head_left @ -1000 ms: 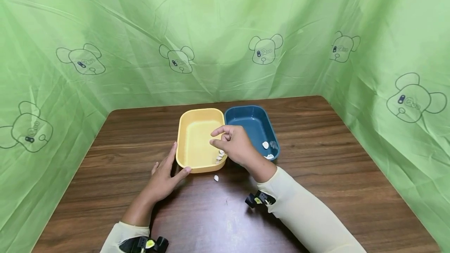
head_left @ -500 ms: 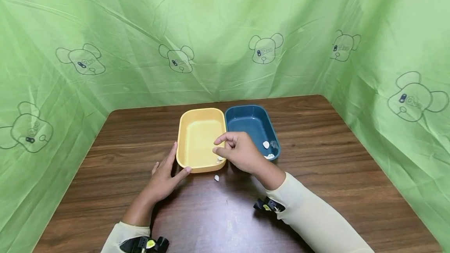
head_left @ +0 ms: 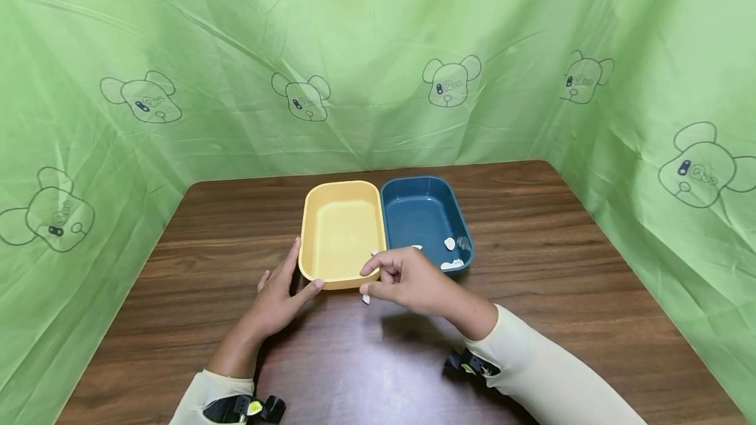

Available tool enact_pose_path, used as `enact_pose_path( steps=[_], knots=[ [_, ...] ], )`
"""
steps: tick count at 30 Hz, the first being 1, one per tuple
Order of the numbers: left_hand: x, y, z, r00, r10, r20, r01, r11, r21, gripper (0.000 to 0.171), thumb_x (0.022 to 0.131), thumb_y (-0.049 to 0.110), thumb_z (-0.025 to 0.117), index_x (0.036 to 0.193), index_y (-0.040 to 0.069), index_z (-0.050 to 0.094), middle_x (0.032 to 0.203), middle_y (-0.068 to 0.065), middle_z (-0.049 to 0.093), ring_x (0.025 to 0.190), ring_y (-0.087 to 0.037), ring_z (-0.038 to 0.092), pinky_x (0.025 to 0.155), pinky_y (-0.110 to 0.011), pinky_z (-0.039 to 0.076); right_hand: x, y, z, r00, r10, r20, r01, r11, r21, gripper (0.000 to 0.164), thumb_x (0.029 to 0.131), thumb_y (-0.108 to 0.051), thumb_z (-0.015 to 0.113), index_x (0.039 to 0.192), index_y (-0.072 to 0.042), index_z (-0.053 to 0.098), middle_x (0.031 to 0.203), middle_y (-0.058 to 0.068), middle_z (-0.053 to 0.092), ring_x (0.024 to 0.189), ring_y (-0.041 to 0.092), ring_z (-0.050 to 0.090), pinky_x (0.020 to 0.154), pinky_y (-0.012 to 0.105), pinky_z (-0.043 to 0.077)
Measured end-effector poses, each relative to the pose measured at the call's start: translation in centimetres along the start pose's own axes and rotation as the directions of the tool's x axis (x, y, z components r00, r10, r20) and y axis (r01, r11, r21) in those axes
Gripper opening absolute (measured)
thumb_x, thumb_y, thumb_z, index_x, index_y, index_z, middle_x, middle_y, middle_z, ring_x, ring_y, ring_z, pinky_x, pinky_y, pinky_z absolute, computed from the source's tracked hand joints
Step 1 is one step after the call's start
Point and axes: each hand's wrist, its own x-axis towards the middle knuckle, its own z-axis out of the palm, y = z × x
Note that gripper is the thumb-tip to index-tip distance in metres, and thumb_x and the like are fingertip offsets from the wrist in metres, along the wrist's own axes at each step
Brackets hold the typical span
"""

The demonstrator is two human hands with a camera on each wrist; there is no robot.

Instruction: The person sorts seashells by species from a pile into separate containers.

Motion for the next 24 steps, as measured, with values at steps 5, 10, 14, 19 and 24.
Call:
enact_pose_path(
  steps=[5,10,14,19,24],
  knots=[
    [-0.1,-0.1,0.1,1.000,-0.001,0.003,0.001,1.000,-0.003,0.103,0.106,0.060,0.065,0.178,0.031,-0.003,0.184,-0.012,0.019,0.168,-0.046,0.023,0.123,-0.084,0.002,-1.0,1.3,0.6,0.993,0.017,0.116,-0.008,0.997,-0.073,0.018,0.097,-0.014,0.083,0.113,-0.006,0.081,0.062,-0.013,0.050,0.057,-0.003,0.044,0.060,0.017,0.042],
    [0.0,-0.1,0.0,1.000,-0.004,0.000,0.004,1.000,0.003,0.103,0.106,0.060,0.064,0.177,0.032,-0.004,0.184,-0.013,0.019,0.168,-0.047,0.023,0.124,-0.084,0.002,-1.5,2.1,0.6,0.977,0.070,0.202,-0.035,0.984,-0.173,0.029,0.100,-0.021,0.082,0.124,-0.004,0.079,0.063,-0.014,0.052,0.057,-0.004,0.045,0.061,0.017,0.044],
    [0.0,0.0,0.0,1.000,-0.006,0.001,0.006,1.000,0.000,0.102,0.106,0.060,0.065,0.177,0.032,-0.003,0.184,-0.012,0.018,0.168,-0.046,0.023,0.124,-0.084,0.002,-1.7,2.5,0.6,0.962,0.104,0.253,-0.058,0.981,-0.184,0.040,0.101,-0.025,0.080,0.131,0.000,0.075,0.064,-0.012,0.057,0.058,-0.003,0.049,0.064,0.019,0.048],
    [-0.1,-0.1,-0.1,1.000,-0.006,0.001,0.006,1.000,0.000,0.103,0.106,0.060,0.064,0.177,0.031,-0.003,0.184,-0.012,0.017,0.168,-0.046,0.022,0.123,-0.084,0.002,-1.8,3.2,0.8,0.938,0.155,0.309,-0.088,0.971,-0.220,0.045,0.102,-0.026,0.080,0.140,-0.003,0.070,0.066,-0.013,0.061,0.059,-0.004,0.052,0.067,0.017,0.049],
    [-0.1,-0.1,-0.1,1.000,-0.003,-0.001,0.003,1.000,0.004,0.102,0.106,0.060,0.064,0.178,0.031,-0.003,0.184,-0.012,0.018,0.168,-0.046,0.023,0.123,-0.084,0.003,-1.8,4.3,1.0,0.923,0.176,0.342,-0.102,0.969,-0.224,0.048,0.103,-0.025,0.079,0.145,-0.007,0.066,0.064,-0.014,0.061,0.058,-0.003,0.056,0.070,0.018,0.052]
  ],
)
